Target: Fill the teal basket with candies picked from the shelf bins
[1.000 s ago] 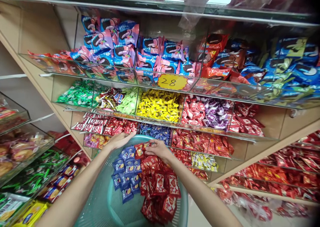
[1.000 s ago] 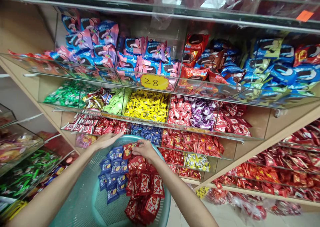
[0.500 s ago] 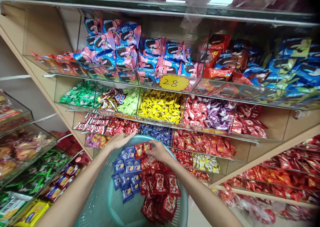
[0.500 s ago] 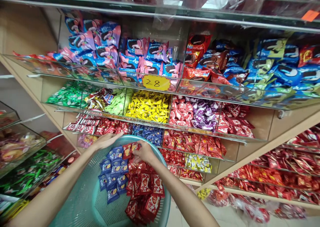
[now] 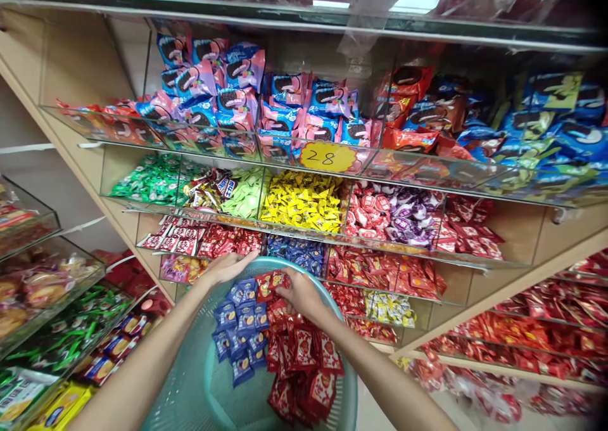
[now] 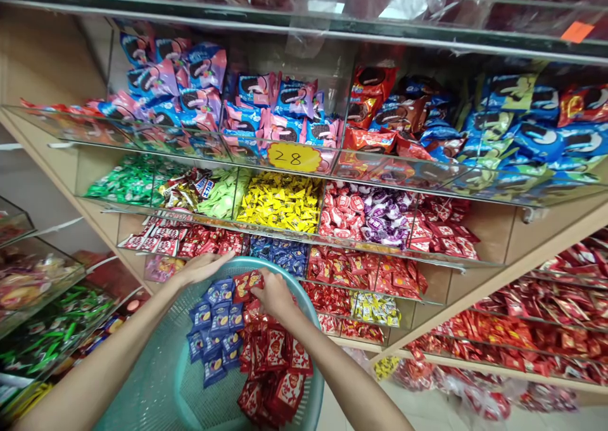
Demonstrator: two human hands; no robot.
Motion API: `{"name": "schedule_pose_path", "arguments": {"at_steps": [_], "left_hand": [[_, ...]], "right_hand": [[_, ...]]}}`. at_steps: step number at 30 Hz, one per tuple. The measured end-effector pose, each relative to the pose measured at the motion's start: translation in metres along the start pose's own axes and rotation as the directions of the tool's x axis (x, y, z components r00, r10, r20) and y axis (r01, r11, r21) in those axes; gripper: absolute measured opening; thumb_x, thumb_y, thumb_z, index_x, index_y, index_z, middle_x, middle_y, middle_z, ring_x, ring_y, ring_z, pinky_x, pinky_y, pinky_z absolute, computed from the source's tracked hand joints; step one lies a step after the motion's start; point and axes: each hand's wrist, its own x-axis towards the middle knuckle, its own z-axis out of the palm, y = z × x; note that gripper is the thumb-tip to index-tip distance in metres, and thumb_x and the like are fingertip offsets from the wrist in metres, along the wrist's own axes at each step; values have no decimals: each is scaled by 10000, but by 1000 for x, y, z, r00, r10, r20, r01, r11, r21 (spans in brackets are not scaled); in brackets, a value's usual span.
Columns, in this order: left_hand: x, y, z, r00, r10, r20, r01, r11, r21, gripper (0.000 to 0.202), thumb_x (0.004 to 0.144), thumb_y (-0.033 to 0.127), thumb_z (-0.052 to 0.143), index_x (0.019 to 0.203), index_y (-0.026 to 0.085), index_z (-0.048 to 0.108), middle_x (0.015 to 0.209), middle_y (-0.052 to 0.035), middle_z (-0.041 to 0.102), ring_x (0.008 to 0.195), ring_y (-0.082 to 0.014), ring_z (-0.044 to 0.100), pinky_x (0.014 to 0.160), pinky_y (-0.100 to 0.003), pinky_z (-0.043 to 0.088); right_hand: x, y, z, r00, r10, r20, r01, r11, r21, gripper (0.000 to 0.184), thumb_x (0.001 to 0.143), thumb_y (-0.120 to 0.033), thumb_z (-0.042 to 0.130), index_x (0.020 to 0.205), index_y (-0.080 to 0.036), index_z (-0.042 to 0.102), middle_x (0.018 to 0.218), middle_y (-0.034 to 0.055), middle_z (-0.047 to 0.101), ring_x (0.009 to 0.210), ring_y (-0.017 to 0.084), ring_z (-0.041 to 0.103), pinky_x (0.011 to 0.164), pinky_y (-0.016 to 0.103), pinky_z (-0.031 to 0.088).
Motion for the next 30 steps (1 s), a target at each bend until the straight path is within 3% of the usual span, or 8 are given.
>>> {"name": "schedule_pose_path", "arguments": {"at_steps": [4, 7, 9, 12, 15, 20, 30], "left_hand": [[0, 3, 0, 1000, 3, 7, -3, 1000, 6, 744, 676, 761, 216, 884, 227, 691, 998, -82, 665, 960, -305, 576, 778, -342, 413], [0, 3, -1, 1000, -1, 20, 1, 1000, 19, 743, 677, 762, 203, 869, 238, 694, 972, -76, 675, 931, -304, 590, 775, -351, 414], [0, 3, -1, 1000, 1, 25, -2, 1000, 23, 752, 675, 762, 198, 869, 231, 694, 954, -77, 682, 915, -299, 596, 777, -345, 413], [0, 1, -2, 999, 2, 37, -3, 1000, 24, 765, 670, 763, 197, 875, 218, 693, 940, -76, 687, 901, -290, 602, 774, -334, 415], [0, 0, -2, 999, 2, 44, -3, 1000, 22, 769, 670, 764, 197, 881, 214, 692, 940, -74, 688, 893, -287, 607, 765, -329, 420], [2, 3, -1, 999, 1, 47, -2, 1000, 18, 768, 675, 756, 193, 862, 208, 698, 903, -74, 696, 872, -283, 615, 748, -321, 427], [4, 2, 0, 999, -12, 50, 12, 1000, -4, 750, 654, 765, 210, 816, 218, 696, 866, -75, 699, 845, -277, 622, 747, -321, 428]], "right_hand": [[-6, -4, -13, 993, -60, -100, 70, 992, 101, 459, 736, -390, 590, 1152, -219, 499, 508, -42, 568, 409, 127, 521, 499, 234, 415], [-9, 3, -43, 978, -71, -196, 90, 992, 91, 451, 775, -455, 507, 1148, -202, 505, 478, -40, 559, 374, 132, 504, 486, 244, 403], [-10, 19, -71, 954, -64, -293, 56, 998, -36, 403, 794, -445, 471, 1100, -191, 539, 489, -26, 575, 413, 138, 527, 517, 245, 404], [-10, 61, -112, 908, 5, -419, -132, 952, -275, 314, 805, -367, 448, 1005, -175, 593, 585, 23, 628, 528, 158, 573, 557, 246, 392], [-6, 104, -137, 855, 93, -511, -361, 814, -456, 259, 792, -261, 461, 979, -155, 605, 819, 100, 664, 783, 202, 603, 652, 256, 385], [7, 134, -138, 882, 234, -410, -452, 667, -592, 348, 772, -318, 507, 1071, -144, 546, 956, 139, 634, 947, 231, 559, 712, 279, 376], [25, 136, -135, 858, 314, -407, -512, 600, -615, 334, 724, -320, 546, 983, -109, 545, 977, 174, 608, 963, 262, 551, 726, 320, 387]]}}
